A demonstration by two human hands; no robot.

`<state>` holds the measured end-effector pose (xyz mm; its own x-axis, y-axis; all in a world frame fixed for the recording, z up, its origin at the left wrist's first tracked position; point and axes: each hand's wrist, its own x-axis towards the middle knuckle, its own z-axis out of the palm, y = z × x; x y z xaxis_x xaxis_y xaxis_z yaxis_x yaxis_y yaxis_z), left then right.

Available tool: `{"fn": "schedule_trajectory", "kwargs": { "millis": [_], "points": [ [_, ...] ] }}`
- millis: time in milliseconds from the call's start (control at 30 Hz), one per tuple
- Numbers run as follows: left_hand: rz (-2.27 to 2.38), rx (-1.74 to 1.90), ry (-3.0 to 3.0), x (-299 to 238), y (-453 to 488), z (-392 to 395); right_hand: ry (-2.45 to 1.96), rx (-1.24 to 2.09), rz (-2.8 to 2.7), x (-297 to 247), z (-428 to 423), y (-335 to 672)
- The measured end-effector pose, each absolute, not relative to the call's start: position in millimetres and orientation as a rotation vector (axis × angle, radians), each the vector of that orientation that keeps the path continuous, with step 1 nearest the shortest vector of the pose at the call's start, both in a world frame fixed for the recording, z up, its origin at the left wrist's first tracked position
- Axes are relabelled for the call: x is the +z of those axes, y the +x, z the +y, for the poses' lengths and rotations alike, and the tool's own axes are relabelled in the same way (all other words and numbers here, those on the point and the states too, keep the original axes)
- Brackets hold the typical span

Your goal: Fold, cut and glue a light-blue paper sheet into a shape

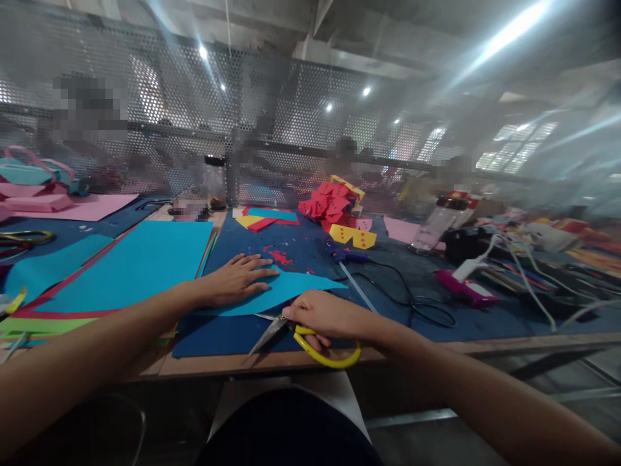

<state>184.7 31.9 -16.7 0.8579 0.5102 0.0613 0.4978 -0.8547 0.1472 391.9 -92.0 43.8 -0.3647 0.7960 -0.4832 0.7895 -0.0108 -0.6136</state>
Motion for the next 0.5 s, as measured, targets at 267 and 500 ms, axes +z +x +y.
{"fn": "schedule_trajectory", "kwargs": {
  "millis": [267,500],
  "points": [
    [0.782,0.158,2.898,-17.2,184.4,31.7,-1.729,1.410,-2.218,42.2,-95.2,393.8],
    [0.751,0.175,2.885,-11.3,180.2,34.6,-1.753,1.367,-2.234,46.1,-92.9,390.2]
  ]
}}
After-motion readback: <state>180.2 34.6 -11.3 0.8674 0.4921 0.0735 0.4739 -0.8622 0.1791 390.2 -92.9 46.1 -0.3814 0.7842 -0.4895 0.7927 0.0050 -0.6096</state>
